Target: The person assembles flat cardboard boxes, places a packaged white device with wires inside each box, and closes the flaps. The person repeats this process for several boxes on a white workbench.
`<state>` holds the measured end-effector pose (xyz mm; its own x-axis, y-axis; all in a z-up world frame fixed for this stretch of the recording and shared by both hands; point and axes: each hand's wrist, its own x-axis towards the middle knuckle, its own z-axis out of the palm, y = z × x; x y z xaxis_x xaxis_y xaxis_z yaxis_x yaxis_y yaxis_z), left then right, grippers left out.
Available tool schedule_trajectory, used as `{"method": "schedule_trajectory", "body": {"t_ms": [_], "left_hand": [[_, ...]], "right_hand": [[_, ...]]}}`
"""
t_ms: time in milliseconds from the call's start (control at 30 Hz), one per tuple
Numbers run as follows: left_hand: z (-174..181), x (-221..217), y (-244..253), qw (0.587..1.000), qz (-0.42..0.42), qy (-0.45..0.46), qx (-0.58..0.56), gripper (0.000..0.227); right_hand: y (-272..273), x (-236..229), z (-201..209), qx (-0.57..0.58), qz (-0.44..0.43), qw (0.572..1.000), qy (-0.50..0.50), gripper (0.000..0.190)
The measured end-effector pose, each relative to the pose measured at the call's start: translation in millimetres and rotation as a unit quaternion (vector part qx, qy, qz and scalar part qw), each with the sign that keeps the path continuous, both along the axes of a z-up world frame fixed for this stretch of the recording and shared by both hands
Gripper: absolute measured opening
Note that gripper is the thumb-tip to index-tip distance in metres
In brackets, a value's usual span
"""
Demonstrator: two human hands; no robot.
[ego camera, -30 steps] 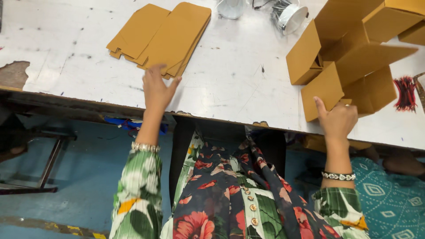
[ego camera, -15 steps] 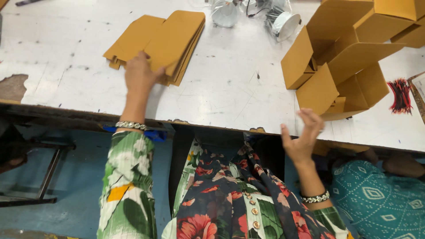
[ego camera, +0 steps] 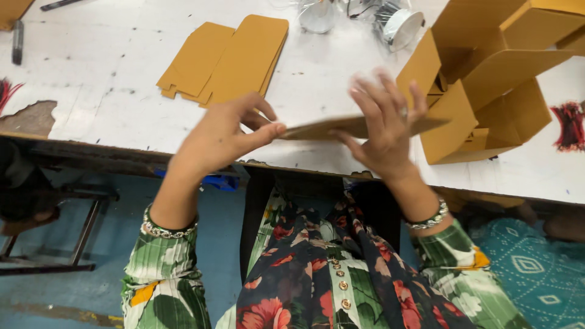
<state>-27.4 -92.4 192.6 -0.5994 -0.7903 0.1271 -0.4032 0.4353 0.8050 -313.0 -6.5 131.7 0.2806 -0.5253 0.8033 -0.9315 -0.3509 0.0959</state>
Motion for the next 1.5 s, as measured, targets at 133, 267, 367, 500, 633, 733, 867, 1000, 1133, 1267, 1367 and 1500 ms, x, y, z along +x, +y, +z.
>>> {"method": "schedule_trajectory", "body": {"t_ms": [133, 267, 367, 500, 633, 733, 867, 1000, 1133, 1267, 1367, 1500], "left_hand": [[5.1, 1.1, 0.2, 0.994, -0.012, 0.067, 0.083, 0.037], [-7.3, 0.0, 8.0, 0.985, -0.010, 0.167, -0.041, 0.035], [-26.3, -16.9, 24.4, 0.982, 0.011, 0.127, -0.139, 0.032], [-45.6, -36.8, 43.1, 0.953, 0.078, 0.078, -0.283, 0.039], [-61.4, -41.9, 55.9, 0.944, 0.069, 0.040, -0.320, 0.035], [-75.3, -41.9, 56.8, 0.969, 0.045, -0.047, -0.239, 0.027], [-93.2, -41.2, 55.1, 0.983, 0.013, -0.106, -0.149, 0.025], [-101.5, -50.9, 67.4, 0.988, -0.037, -0.047, -0.142, 0.021], [-97.3, -59.1, 85.2, 0.979, -0.107, -0.003, -0.176, 0.018], [-91.1, -69.6, 88.2, 0.973, -0.163, -0.032, -0.162, 0.024], [-100.0, -78.7, 85.5, 0.971, -0.160, -0.055, -0.168, 0.030], [-125.9, -85.4, 90.0, 0.970, -0.120, -0.087, -0.193, 0.026]], "right_hand": [[15.7, -6.0, 36.8, 0.182, -0.009, 0.977, -0.110, 0.033], [37.0, -19.0, 46.6, 0.179, -0.037, 0.955, -0.233, 0.034], [43.8, -32.0, 34.8, 0.195, -0.042, 0.927, -0.317, 0.032], [44.0, -41.6, -15.2, 0.222, 0.017, 0.878, -0.423, 0.032], [35.9, -39.2, -85.7, 0.272, 0.034, 0.792, -0.545, 0.030], [40.5, -34.4, -124.7, 0.285, 0.033, 0.768, -0.573, 0.031], [57.8, -24.9, -153.8, 0.322, -0.003, 0.761, -0.564, 0.057], [67.1, -11.7, -170.8, 0.351, -0.077, 0.850, -0.385, 0.102], [71.3, -3.9, -172.8, 0.374, -0.025, 0.794, -0.479, 0.116], [69.9, -3.6, -155.8, 0.459, 0.125, 0.695, -0.540, 0.102], [74.8, -2.8, -144.7, 0.494, 0.230, 0.595, -0.590, 0.090], [88.2, 0.3, -138.0, 0.484, 0.204, 0.510, -0.681, 0.084]]}}
